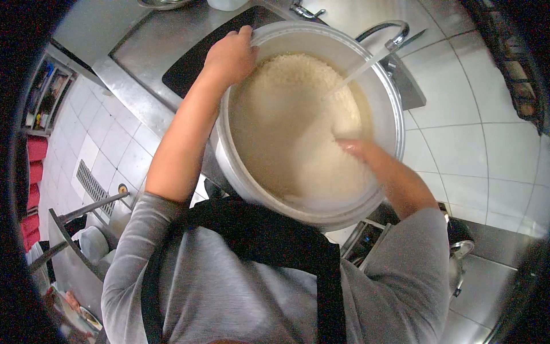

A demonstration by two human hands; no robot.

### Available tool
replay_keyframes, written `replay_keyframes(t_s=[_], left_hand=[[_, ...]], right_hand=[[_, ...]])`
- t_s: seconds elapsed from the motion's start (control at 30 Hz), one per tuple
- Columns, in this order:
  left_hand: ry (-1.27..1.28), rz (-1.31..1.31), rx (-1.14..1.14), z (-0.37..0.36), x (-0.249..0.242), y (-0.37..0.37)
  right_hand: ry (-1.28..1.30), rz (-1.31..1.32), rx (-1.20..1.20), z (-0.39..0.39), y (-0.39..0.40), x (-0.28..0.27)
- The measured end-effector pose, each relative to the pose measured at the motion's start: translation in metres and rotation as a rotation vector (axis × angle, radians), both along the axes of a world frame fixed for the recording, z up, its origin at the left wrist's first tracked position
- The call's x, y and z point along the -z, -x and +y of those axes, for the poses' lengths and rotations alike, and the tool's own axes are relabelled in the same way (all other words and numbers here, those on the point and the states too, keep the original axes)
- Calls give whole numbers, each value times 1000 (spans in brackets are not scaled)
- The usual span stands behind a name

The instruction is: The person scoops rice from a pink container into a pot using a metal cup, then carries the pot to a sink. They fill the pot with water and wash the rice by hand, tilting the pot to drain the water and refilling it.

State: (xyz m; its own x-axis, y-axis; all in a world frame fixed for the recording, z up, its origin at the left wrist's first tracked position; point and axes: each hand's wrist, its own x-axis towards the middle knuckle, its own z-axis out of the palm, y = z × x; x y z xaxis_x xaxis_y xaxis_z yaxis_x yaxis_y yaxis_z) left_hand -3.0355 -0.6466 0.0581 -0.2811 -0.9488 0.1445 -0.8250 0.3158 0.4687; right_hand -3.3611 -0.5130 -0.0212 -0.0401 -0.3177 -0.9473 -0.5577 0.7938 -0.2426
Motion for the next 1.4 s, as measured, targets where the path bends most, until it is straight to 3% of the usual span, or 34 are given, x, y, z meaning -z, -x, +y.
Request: replay_keyframes(t_s=[0.2,0.3,0.4,0.47,0.57,0.63,0.7,0.77,0.8,0.87,0.9,0.97,1.03,1.1,1.17,1.23,1.33,1.4], left_hand=[[-28,0,-13,1,-2,5],[-40,-5,-2,2,-6,3],[-45,11,8,2,-3,2],[-33,23,8,-1,-2,1],[-20,39,16,-3,0,1],[-27,46,21,-1,-2,0],[-11,23,10,-3,0,1],[8,20,-4,-3,1,2],[17,28,-15,-2,1,3],[31,34,-20,-2,3,3],[34,32,-14,-4,5,3],[38,31,-8,-4,5,2],[36,36,-4,-1,2,2],[29,12,4,-1,1,2],[17,-2,7,0,-1,2],[-1,-7,7,2,-4,3],[-1,5,12,2,-4,2],[12,-12,7,1,-2,4]], right_hand=[[97,-403,1001,32,-132,24],[286,-447,1057,10,-153,43],[773,-255,481,-33,-91,123],[994,-31,319,-76,-46,155],[1178,450,449,-120,8,171],[968,612,63,-129,-20,70],[826,618,-186,-146,-61,8],[805,646,-275,-169,-90,13],[812,714,-684,-183,-95,36],[859,757,-1034,-173,-122,51],[920,748,-969,-142,-141,36],[911,657,-1209,-97,-145,9],[817,462,-1102,-58,-124,-11],[962,461,-1138,-22,-87,-2],[577,554,-1091,18,-72,-20],[364,557,-1219,47,-80,-36],[441,610,-1331,77,-87,1],[251,424,-1677,60,-113,16]])
